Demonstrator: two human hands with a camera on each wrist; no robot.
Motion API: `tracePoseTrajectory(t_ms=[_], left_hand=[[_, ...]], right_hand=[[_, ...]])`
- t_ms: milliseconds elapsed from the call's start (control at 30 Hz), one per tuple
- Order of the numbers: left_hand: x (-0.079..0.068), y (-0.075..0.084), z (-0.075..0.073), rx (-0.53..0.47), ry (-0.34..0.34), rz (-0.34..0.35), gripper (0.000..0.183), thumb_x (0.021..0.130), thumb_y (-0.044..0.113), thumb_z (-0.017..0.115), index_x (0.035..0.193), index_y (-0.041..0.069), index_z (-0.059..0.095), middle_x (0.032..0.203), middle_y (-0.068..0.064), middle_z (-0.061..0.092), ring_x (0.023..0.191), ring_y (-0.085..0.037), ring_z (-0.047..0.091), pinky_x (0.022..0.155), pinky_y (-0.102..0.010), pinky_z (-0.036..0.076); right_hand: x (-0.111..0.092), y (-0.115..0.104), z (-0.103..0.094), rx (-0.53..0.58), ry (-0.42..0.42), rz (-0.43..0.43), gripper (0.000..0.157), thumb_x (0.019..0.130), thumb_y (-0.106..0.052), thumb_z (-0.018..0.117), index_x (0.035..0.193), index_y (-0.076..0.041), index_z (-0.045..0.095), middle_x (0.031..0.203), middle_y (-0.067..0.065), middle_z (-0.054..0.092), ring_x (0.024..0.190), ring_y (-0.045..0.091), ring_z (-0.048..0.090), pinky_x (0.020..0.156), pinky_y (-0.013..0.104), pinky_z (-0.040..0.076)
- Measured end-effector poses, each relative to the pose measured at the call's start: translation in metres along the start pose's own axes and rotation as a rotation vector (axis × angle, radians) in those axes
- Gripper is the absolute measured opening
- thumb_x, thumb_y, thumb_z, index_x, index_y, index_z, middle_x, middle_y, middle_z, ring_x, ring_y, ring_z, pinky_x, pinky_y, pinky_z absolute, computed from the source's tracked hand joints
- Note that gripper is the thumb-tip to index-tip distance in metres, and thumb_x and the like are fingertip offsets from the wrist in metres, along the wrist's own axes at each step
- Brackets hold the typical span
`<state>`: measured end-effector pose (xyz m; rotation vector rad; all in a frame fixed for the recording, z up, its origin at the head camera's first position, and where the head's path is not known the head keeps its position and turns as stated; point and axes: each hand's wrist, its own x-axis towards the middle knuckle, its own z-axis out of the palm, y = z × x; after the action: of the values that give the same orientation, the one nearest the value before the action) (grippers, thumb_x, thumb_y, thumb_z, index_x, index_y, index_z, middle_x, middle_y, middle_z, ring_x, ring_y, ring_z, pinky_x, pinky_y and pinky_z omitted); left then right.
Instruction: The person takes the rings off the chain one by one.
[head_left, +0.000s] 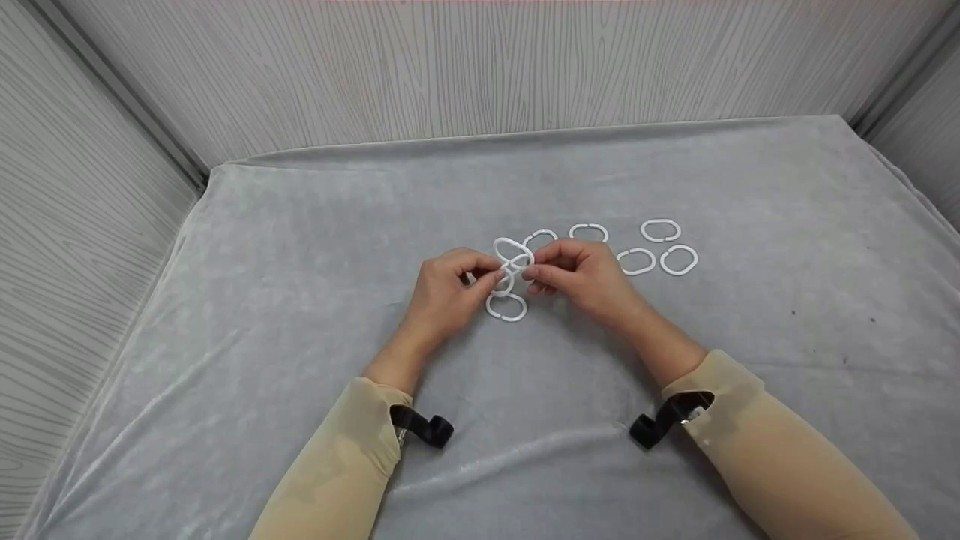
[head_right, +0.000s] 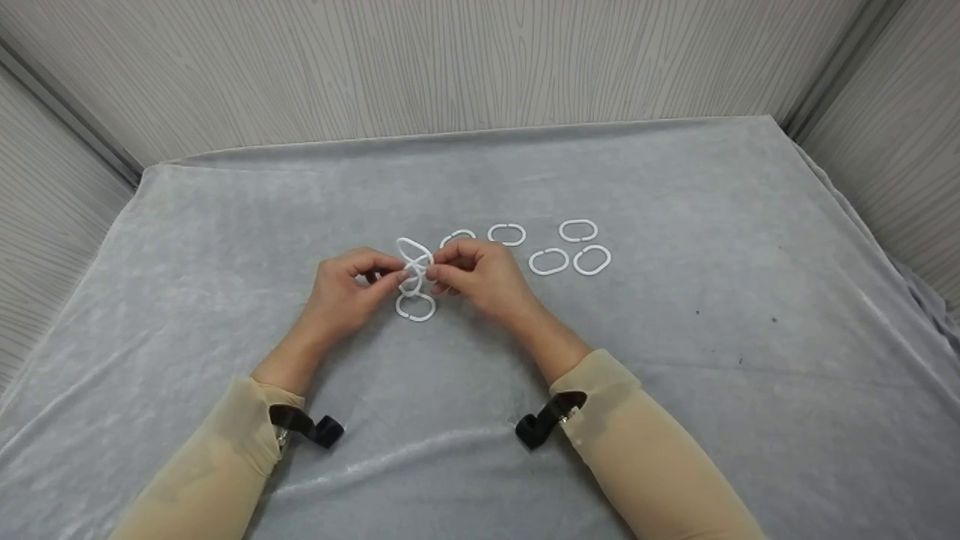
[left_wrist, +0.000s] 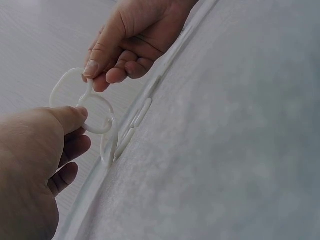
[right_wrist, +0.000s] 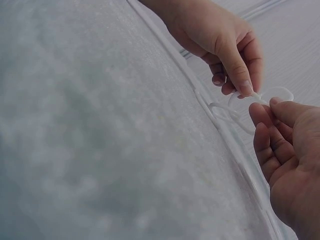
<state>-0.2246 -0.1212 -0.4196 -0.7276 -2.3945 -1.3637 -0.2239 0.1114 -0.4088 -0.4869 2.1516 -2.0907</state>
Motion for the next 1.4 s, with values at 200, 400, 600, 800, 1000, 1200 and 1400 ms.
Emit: tracePoseTrajectory(t_ms=[200, 400, 600, 800, 1000, 1200, 1400], left_hand=[[0.0000, 0.0000, -0.0003, -0.001, -0.008, -0.008, 0.005, 0.093, 0.009, 0.082, 0.098, 0.007, 0.083, 0.092, -0.002, 0.077, 0.082, -0.016, 0.065, 0.074, -0.036, 0.055], [-0.0007, -0.0004, -0.0006, 0.000, -0.013, -0.009, 0.005, 0.093, 0.009, 0.082, 0.098, 0.007, 0.083, 0.092, -0.002, 0.077, 0.081, -0.016, 0.065, 0.074, -0.038, 0.056], [-0.0009, -0.0004, -0.0004, -0.008, 0.001, -0.009, 0.005, 0.091, 0.007, 0.083, 0.096, 0.008, 0.083, 0.090, 0.000, 0.077, 0.080, -0.015, 0.065, 0.073, -0.037, 0.055], [-0.0014, -0.0013, 0.0000, -0.011, 0.012, -0.006, 0.004, 0.091, 0.008, 0.083, 0.095, 0.010, 0.083, 0.089, 0.001, 0.076, 0.080, -0.014, 0.065, 0.073, -0.034, 0.053], [-0.0011, -0.0018, -0.0003, -0.004, 0.014, -0.010, 0.004, 0.094, 0.009, 0.081, 0.097, 0.006, 0.082, 0.091, -0.002, 0.076, 0.081, -0.016, 0.066, 0.074, -0.039, 0.055], [-0.0019, -0.0035, 0.0002, -0.002, 0.041, -0.032, 0.006, 0.094, 0.008, 0.081, 0.099, 0.005, 0.082, 0.091, -0.004, 0.076, 0.081, -0.016, 0.066, 0.073, -0.041, 0.056], [-0.0011, -0.0037, 0.0005, -0.009, 0.101, -0.066, 0.007, 0.094, 0.009, 0.081, 0.100, 0.004, 0.082, 0.090, -0.004, 0.076, 0.079, -0.015, 0.065, 0.073, -0.040, 0.057]], right_hand=[[-0.0005, -0.0008, 0.0003, -0.003, 0.003, 0.002, 0.015, 0.094, 0.003, 0.078, 0.102, 0.014, 0.071, 0.083, 0.012, 0.076, 0.074, 0.015, 0.075, 0.070, 0.029, 0.061], [-0.0010, -0.0010, 0.0009, -0.003, -0.001, -0.002, 0.016, 0.094, 0.004, 0.078, 0.102, 0.015, 0.070, 0.083, 0.011, 0.075, 0.074, 0.015, 0.075, 0.070, 0.029, 0.061], [-0.0009, -0.0005, 0.0019, -0.007, 0.005, 0.002, 0.016, 0.093, 0.004, 0.078, 0.101, 0.014, 0.070, 0.083, 0.010, 0.075, 0.073, 0.016, 0.076, 0.071, 0.029, 0.061], [-0.0009, 0.0007, 0.0016, -0.008, 0.014, 0.001, 0.015, 0.092, 0.003, 0.079, 0.100, 0.014, 0.071, 0.083, 0.012, 0.076, 0.073, 0.017, 0.076, 0.071, 0.030, 0.062], [-0.0003, 0.0029, -0.0002, -0.049, 0.024, -0.021, 0.017, 0.094, -0.001, 0.080, 0.102, 0.011, 0.072, 0.084, 0.012, 0.076, 0.074, 0.017, 0.075, 0.069, 0.028, 0.059], [0.0001, 0.0034, -0.0014, -0.056, 0.041, -0.032, 0.016, 0.095, -0.001, 0.078, 0.102, 0.012, 0.072, 0.085, 0.011, 0.075, 0.075, 0.017, 0.075, 0.069, 0.027, 0.058], [0.0001, 0.0028, -0.0022, -0.040, 0.052, -0.036, 0.016, 0.095, -0.001, 0.077, 0.103, 0.012, 0.071, 0.087, 0.012, 0.074, 0.076, 0.019, 0.076, 0.070, 0.027, 0.060]])
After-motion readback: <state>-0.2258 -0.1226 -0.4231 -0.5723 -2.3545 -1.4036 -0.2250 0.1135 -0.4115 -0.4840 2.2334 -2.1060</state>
